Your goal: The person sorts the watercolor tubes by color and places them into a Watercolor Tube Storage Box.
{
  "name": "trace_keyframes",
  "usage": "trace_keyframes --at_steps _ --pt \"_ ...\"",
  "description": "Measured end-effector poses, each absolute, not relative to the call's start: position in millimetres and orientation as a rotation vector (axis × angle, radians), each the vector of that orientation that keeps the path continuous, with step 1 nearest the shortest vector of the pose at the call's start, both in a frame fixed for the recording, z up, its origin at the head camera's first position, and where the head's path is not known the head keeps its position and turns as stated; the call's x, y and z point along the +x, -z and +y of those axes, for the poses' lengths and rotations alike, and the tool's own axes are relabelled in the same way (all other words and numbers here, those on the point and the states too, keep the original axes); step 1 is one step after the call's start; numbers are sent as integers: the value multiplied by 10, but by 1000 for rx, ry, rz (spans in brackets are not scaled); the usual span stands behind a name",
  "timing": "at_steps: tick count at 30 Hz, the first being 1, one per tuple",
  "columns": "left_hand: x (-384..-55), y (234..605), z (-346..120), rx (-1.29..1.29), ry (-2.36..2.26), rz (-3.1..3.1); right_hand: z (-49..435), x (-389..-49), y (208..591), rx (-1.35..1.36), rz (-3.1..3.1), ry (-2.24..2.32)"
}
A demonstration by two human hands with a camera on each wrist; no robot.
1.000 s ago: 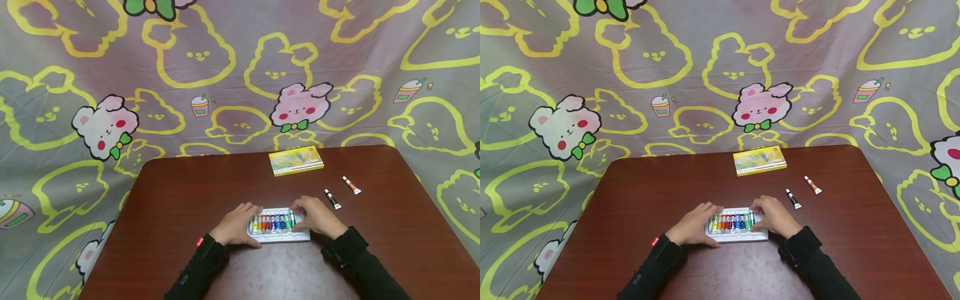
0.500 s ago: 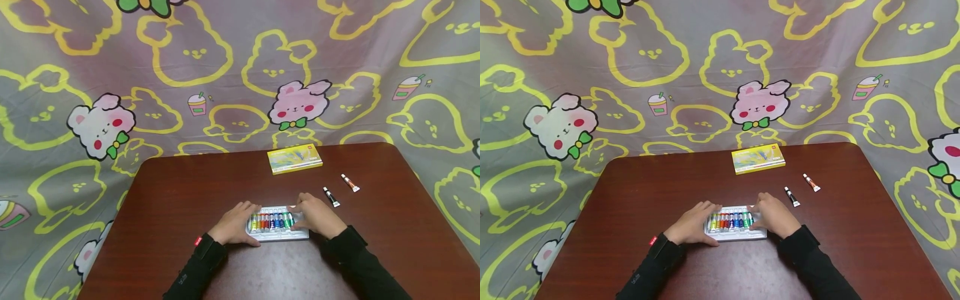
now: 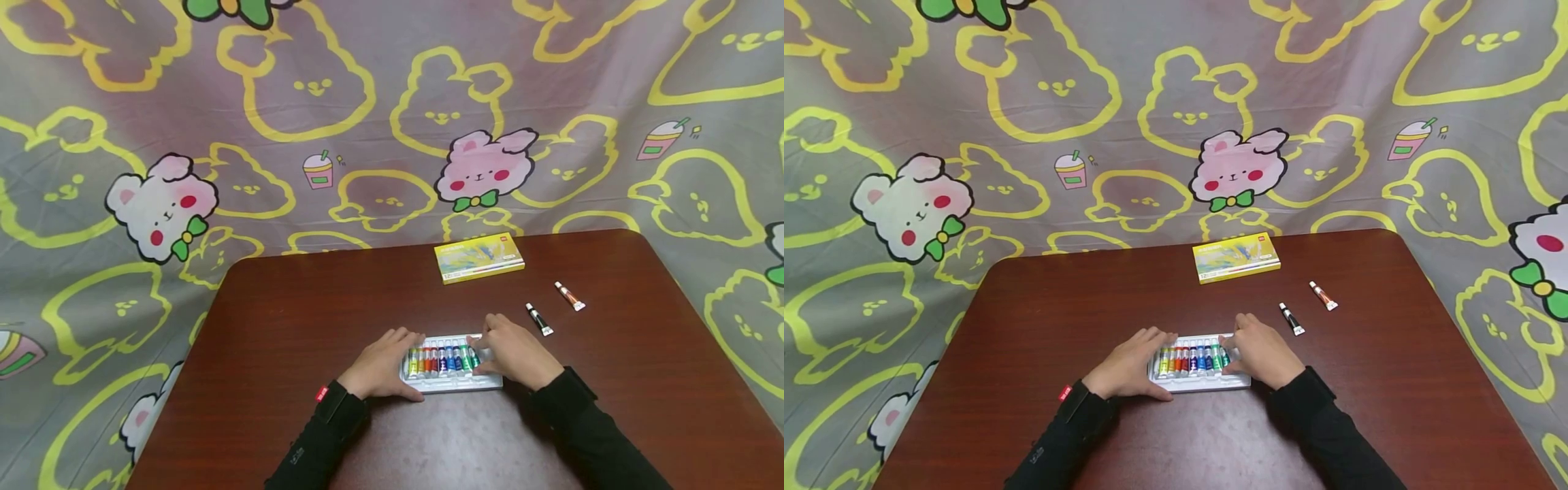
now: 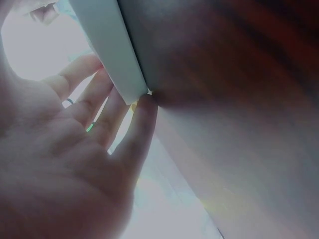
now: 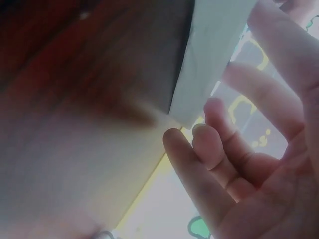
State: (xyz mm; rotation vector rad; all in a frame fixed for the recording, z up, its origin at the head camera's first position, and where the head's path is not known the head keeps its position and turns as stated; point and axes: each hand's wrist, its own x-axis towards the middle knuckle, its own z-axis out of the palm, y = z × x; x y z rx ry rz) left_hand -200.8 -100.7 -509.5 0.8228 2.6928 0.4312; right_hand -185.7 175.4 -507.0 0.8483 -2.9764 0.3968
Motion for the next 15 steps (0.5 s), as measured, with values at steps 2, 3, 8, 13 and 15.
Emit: trace_keyframes --at_steps 2,3,8,13,15 --pt "-2005 5100 -1011 821 -436 2690 1770 -1871 5078 868 -2983 -404" --pt "-2003 5101 -1012 822 -441 2689 1781 -1878 5081 880 -2988 -416" --pt "-2001 5100 -1014 824 -441 2685 1850 -1895 5074 933 -3013 -532" --pt "-2002 5085 -1014 825 -435 2686 1887 -1920 5078 957 -3012 -581" --pt "-2002 5082 -1017 822 -436 2688 1901 -1941 5076 952 -3001 -599"
